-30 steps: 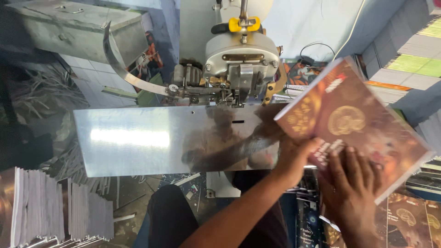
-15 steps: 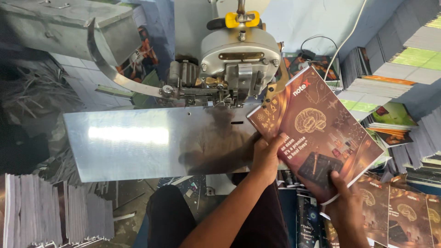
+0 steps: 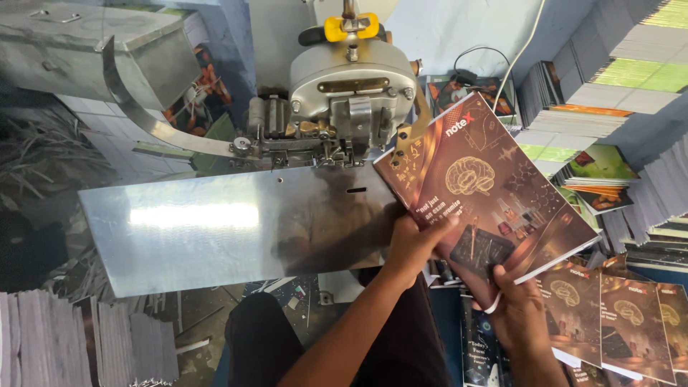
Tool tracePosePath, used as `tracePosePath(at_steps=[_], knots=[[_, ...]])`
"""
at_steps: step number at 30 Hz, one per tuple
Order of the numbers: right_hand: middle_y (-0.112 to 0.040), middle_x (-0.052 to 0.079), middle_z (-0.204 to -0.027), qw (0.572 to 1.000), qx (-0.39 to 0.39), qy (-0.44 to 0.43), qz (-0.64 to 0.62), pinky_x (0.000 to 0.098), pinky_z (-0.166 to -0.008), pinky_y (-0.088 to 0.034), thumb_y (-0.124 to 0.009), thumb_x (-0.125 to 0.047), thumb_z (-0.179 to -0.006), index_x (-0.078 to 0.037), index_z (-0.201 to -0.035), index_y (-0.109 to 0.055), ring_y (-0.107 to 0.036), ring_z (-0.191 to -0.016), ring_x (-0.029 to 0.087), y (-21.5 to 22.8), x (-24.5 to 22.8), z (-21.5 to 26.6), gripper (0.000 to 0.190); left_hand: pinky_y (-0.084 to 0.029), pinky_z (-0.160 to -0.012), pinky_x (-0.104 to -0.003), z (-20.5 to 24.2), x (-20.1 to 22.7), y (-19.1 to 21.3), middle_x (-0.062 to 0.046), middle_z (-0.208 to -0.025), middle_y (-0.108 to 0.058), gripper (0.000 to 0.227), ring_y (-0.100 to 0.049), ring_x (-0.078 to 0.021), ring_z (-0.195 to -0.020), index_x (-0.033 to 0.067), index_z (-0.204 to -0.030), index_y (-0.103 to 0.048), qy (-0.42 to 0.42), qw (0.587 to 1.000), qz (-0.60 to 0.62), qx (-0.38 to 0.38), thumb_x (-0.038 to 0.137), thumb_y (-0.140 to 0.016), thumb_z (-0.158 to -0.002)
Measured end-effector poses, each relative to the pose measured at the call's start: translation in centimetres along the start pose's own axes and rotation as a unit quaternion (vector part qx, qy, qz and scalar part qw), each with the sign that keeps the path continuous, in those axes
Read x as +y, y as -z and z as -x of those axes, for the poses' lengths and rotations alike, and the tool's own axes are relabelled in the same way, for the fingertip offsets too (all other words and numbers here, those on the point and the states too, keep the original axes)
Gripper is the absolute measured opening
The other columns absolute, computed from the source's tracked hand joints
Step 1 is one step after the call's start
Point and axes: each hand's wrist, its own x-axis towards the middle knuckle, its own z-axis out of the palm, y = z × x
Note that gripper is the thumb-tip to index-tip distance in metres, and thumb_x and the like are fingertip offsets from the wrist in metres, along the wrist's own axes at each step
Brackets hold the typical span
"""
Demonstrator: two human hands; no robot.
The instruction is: The person places book covers onto a binding machine, aligns them, and operates the machine to stitch the spine. Finished books are removed and stacked on the table. The person repeats this process with multiple book covers.
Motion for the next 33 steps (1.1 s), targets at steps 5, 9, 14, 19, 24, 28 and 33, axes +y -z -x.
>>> tracePosePath(at_steps=[5, 9, 14, 19, 24, 28, 33], knots=[[-0.063, 0.016, -0.125, 1.000, 0.004, 0.001, -0.002, 0.0391, -0.060, -0.062, -0.057, -0.011, -0.099, -0.006, -0.146, -0.046, -0.072, -0.094, 0.034, 0.5, 0.4, 0.3, 0.048, -0.062, -0.057, -0.032, -0.1, 0.4, -0.6, -0.012, -0.098, -0.073, 0.037, -0.073, -0.0175, -0.077, -0.0046, -0.114, -0.069, 0.006, 1.000, 0.015, 0.000, 0.026, -0.073, -0.094], [-0.062, 0.018, -0.132, 0.999, 0.039, 0.022, -0.025, 0.0381, -0.077, -0.064, -0.058, -0.007, -0.101, 0.001, -0.149, -0.042, -0.070, -0.104, 0.030, 1.9, 1.0, 0.7, 0.051, -0.064, -0.063, -0.031, -0.3, 0.8, -0.5, -0.013, -0.103, -0.074, 0.041, -0.075, -0.0172, -0.082, -0.0055, -0.118, -0.068, 0.036, 0.997, 0.009, -0.068, 0.028, -0.072, -0.095], [-0.061, 0.012, -0.124, 0.995, 0.075, 0.057, -0.015, 0.0390, -0.060, -0.058, -0.055, -0.009, -0.105, -0.010, -0.148, -0.045, -0.071, -0.095, 0.028, 6.0, 0.5, 0.6, 0.045, -0.057, -0.075, -0.033, -2.0, 1.2, 0.1, -0.012, -0.114, -0.072, 0.054, -0.072, -0.0215, -0.096, -0.0025, -0.130, -0.063, 0.099, 0.989, -0.056, -0.092, 0.039, -0.069, -0.095], [-0.062, 0.008, -0.122, 0.987, 0.117, 0.104, -0.028, 0.0388, -0.066, -0.057, -0.052, -0.008, -0.113, -0.010, -0.148, -0.045, -0.070, -0.100, 0.026, 11.1, -0.4, 1.1, 0.036, -0.055, -0.089, -0.036, -1.6, 0.7, 1.0, -0.012, -0.123, -0.071, 0.059, -0.071, -0.0222, -0.111, 0.0008, -0.137, -0.057, 0.087, 0.989, -0.094, -0.074, 0.037, -0.069, -0.092], [-0.066, 0.006, -0.127, 0.976, 0.175, 0.130, -0.018, 0.0396, -0.076, -0.058, -0.046, -0.009, -0.110, -0.015, -0.153, -0.045, -0.073, -0.111, 0.032, 16.3, -1.2, 1.7, 0.044, -0.055, -0.091, -0.036, -1.4, 0.5, 1.1, -0.014, -0.124, -0.071, 0.058, -0.071, -0.0226, -0.110, 0.0005, -0.138, -0.057, 0.078, 0.990, -0.091, -0.073, 0.033, -0.068, -0.092], [-0.060, 0.007, -0.134, 0.968, 0.220, 0.123, -0.007, 0.0470, -0.079, -0.061, -0.050, -0.009, -0.114, -0.017, -0.160, -0.043, -0.069, -0.116, 0.032, 22.3, 0.0, 1.4, 0.048, -0.056, -0.091, -0.036, -1.5, 0.1, 1.1, -0.015, -0.125, -0.071, 0.057, -0.072, -0.0232, -0.110, 0.0007, -0.139, -0.056, 0.074, 0.990, -0.103, -0.061, 0.032, -0.068, -0.092], [-0.058, 0.019, -0.138, 0.962, 0.245, 0.121, -0.017, 0.0538, -0.087, -0.059, -0.053, -0.007, -0.117, -0.007, -0.153, -0.043, -0.067, -0.115, 0.043, 28.7, 3.3, 0.9, 0.037, -0.056, -0.092, -0.036, -1.5, -0.1, 1.0, -0.016, -0.124, -0.073, 0.056, -0.073, -0.0248, -0.111, 0.0000, -0.140, -0.055, 0.061, 0.991, -0.105, -0.061, 0.028, -0.065, -0.093]])
